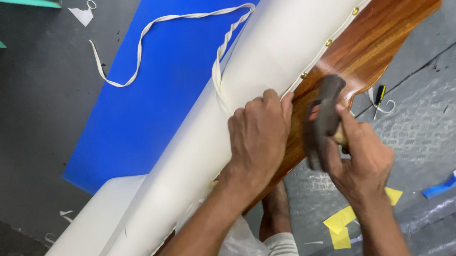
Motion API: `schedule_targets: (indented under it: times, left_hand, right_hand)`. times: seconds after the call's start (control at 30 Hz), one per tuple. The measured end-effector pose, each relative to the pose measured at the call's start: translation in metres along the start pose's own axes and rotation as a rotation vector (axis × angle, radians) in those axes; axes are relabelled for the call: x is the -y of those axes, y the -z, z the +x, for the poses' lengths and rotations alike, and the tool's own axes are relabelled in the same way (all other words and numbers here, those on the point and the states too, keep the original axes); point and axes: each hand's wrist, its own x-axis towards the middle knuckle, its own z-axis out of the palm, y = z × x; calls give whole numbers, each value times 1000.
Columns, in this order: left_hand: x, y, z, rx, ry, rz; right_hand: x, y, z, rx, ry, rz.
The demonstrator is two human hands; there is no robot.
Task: The person hammers gold upholstery tacks along the edge of a white padded wooden furniture frame, securing a white fabric trim strip in place. They position each tack by hand, drive it in with a claw hammer, and occasionally use a screwdriver to adjust tacks as they work along the frame.
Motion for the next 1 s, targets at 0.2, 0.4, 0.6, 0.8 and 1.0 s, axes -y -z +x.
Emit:
schedule_targets:
  times: [0.2, 0.4, 0.6, 0.8, 1.0]
  left_hand:
    - [7, 9, -3, -21, -45, -82]
    - [17, 25, 0, 169, 9, -185]
    - [17, 27, 5, 145, -15, -230]
    - [17, 29, 6, 238, 103, -222]
    - [14, 31, 9, 197, 73, -215]
  right_hand:
    - [-10, 6, 16, 204, 286, -52]
    - [-21, 8, 28, 208, 325, -183]
    - [-27, 10, 28, 171, 495, -109]
    - [-32, 15, 26, 184, 497, -64]
    - [-25, 14, 28, 189, 437, -191]
